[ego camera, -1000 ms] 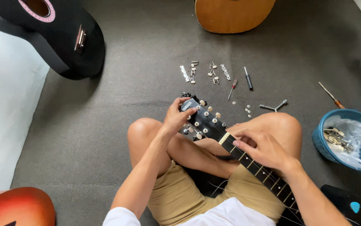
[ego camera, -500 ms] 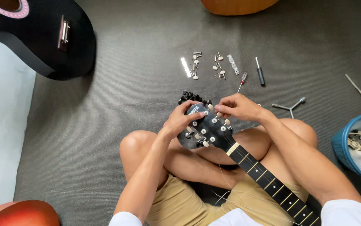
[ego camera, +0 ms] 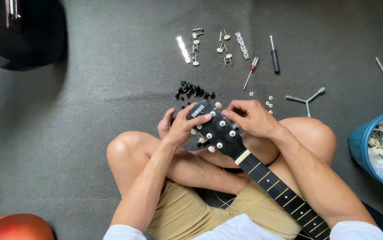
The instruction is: The person assembles the headstock components of a guitar by hand, placing washers and tightening nuts onto the tuning pegs after inserting them through the headstock.
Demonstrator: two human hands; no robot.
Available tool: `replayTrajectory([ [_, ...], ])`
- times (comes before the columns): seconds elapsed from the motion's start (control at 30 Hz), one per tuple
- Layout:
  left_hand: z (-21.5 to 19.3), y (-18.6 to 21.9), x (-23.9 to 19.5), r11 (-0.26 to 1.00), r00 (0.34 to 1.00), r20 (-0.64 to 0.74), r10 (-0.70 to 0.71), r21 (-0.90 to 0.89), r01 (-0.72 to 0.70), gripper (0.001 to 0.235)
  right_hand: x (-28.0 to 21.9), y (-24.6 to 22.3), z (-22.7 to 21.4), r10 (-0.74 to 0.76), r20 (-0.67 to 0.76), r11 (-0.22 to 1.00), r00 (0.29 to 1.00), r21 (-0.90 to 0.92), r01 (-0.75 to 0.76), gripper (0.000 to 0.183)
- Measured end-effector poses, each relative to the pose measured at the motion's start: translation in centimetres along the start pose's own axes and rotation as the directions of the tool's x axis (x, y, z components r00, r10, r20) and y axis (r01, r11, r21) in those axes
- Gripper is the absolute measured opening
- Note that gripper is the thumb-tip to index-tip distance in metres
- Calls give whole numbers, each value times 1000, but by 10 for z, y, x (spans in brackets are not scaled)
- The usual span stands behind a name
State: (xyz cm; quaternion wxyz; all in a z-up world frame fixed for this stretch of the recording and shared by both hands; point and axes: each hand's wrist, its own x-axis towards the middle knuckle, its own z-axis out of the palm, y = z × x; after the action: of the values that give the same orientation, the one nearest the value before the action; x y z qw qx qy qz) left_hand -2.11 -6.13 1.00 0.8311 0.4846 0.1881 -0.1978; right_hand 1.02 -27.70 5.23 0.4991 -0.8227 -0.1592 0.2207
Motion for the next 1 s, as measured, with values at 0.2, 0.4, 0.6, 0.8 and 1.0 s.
replayTrajectory([
  [0.2, -6, -3, -1, 996, 998, -46, 31, 90, -27, 50, 3, 6, 3, -63, 29, 997, 998, -39, 64, 23],
  [0.4, 3, 7, -8, 978, 997, -58, 52, 207, -39, 46, 4, 13, 4, -93, 17, 994, 996, -49, 93, 30],
  [0.6, 3, 9, -9, 969, 996, -58, 63, 242, -47, 46, 8, 31, 11, -30, 18, 998, 999, -51, 31, 37],
  [0.8, 0, 3, -5, 969, 996, -57, 67, 242, -52, 45, 12, 36, 18, 54, 28, 998, 998, -25, -53, 41],
  [1.0, 1, 1, -3, 961, 995, -53, 83, 268, -66, 44, 15, 48, 19, 91, 38, 995, 995, 23, -92, 36],
])
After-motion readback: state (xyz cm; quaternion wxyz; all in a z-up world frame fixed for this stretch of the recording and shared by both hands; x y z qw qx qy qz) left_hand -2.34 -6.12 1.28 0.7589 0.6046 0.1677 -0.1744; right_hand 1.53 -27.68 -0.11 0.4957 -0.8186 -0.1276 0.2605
